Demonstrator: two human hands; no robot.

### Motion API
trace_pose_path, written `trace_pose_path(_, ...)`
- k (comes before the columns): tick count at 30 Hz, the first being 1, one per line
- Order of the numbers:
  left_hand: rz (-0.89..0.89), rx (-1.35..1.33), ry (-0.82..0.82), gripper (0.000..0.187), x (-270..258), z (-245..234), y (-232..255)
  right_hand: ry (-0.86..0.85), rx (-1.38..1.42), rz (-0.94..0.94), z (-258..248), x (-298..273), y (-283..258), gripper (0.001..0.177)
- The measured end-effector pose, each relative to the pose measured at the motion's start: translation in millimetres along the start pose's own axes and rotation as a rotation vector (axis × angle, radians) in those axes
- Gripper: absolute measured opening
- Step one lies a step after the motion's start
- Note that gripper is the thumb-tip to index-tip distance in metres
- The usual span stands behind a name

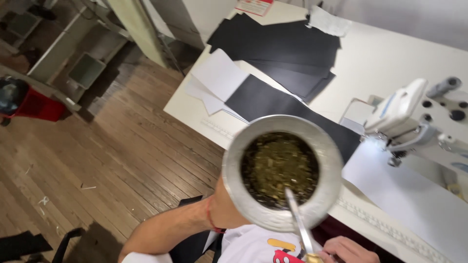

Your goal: Preparing leather strips by aligning them with templates and trimming with scissors at a sewing station

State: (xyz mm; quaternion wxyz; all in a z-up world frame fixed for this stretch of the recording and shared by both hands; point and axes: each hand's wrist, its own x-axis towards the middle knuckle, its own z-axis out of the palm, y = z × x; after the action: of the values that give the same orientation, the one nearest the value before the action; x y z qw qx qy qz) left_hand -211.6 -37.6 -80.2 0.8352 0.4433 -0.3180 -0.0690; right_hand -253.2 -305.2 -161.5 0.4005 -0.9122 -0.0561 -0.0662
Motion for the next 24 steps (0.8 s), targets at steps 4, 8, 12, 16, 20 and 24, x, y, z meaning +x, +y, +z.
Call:
trace_pose_path(4, -0.026, 0.014, 0.011, 0.098, -42, 0, -18, 0.028, -0.03, -0.011, -5, 3, 1, 0.024)
trace_pose_path(8, -0.031, 0.042, 0.045, 0.098, -81, -8, -41, 0.019, 0.061, -0.123, -11, 11, -7, 0.02)
trace_pose_path(12, -0.012, 0.069, 0.051, 0.097, -106, -60, -95, -0.028, 0.023, -0.181, -8, 15, -1, 0.022)
trace_pose_path(16, -0.011, 0.095, 0.078, 0.097, -143, -239, -149, -0.056, 0.036, -0.177, 2, 14, 5, 0.025)
trace_pose_path(20, 0.005, 0.128, 0.111, 0.096, -136, -261, -164, -0.127, 0.009, -0.216, 15, 23, 18, 0.025)
trace_pose_path(24, -0.022, 0.165, 0.163, 0.096, -146, -274, -159, -0.159, -0.07, -0.255, 32, 15, 22, 0.026)
